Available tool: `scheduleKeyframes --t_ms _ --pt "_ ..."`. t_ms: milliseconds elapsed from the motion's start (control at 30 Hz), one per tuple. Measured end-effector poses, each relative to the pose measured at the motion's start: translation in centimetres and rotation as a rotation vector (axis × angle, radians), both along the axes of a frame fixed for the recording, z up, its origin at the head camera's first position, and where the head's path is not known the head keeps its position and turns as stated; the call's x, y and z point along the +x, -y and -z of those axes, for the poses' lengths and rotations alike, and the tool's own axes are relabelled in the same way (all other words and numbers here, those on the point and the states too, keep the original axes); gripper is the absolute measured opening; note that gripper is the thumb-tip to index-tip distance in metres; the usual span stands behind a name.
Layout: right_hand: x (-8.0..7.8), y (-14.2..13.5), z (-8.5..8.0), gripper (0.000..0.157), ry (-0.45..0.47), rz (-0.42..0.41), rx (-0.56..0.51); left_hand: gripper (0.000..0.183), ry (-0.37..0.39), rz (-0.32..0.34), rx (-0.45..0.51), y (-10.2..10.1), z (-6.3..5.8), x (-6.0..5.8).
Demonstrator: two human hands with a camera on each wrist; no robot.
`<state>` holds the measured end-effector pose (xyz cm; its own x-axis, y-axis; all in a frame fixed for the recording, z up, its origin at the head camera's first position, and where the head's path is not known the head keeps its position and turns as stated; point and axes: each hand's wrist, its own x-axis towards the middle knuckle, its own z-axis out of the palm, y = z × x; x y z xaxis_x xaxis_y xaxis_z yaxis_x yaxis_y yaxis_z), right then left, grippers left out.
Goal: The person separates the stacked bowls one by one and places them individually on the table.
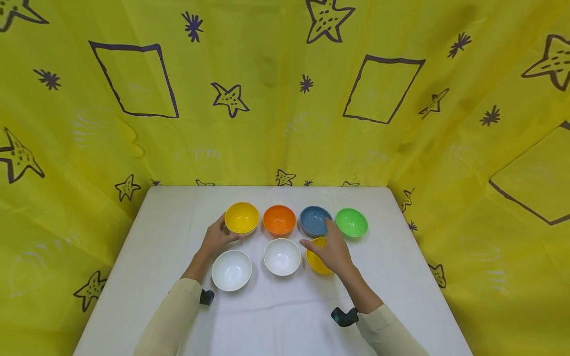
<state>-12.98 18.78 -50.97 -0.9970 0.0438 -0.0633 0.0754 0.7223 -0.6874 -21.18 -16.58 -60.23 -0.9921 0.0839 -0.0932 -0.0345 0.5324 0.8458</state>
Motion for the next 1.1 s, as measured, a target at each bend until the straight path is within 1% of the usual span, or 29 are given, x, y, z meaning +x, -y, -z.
scheduleKeyframes --t_ms 167,267,400,567,700,800,933,1100 --pt "-1.2 2.6 -0.3 0.109 -0.019 -0.021 -0.086 0.104 0.006 0.009 -0.001 0.0 0.1 0.1" --pt "-2.2 4.1 -0.4 0.11 -0.049 -0.042 -0.109 0.105 0.016 0.007 -0.001 0.0 0.1 0.1" --pt "-3.8 6.1 -0.5 0.109 -0.064 -0.083 -0.077 0.106 0.017 0.011 -0.004 0.1 0.1 0.2" --pt "-5.5 8.6 -1.2 0.109 -0.027 -0.139 -0.066 0.105 0.003 0.011 0.01 0.4 -0.1 0.3" --pt "-6.8 10.5 -1.6 0.111 -0.009 -0.21 -0.052 0.106 -0.002 0.012 0.009 0.6 0.1 0.3" --pt "-8.0 12.0 -1.3 0.111 -0.015 -0.257 -0.036 0.106 -0.008 0.015 0.005 0.7 0.2 0.2" --pt "-9.2 13.5 -0.5 0.112 -0.006 -0.277 -0.004 0.102 -0.027 0.035 0.003 0.7 0.0 0.2" --pt "-10.2 15.1 0.3 0.119 0.023 -0.312 0.115 0.095 -0.059 0.064 -0.02 0.7 -0.4 0.1"
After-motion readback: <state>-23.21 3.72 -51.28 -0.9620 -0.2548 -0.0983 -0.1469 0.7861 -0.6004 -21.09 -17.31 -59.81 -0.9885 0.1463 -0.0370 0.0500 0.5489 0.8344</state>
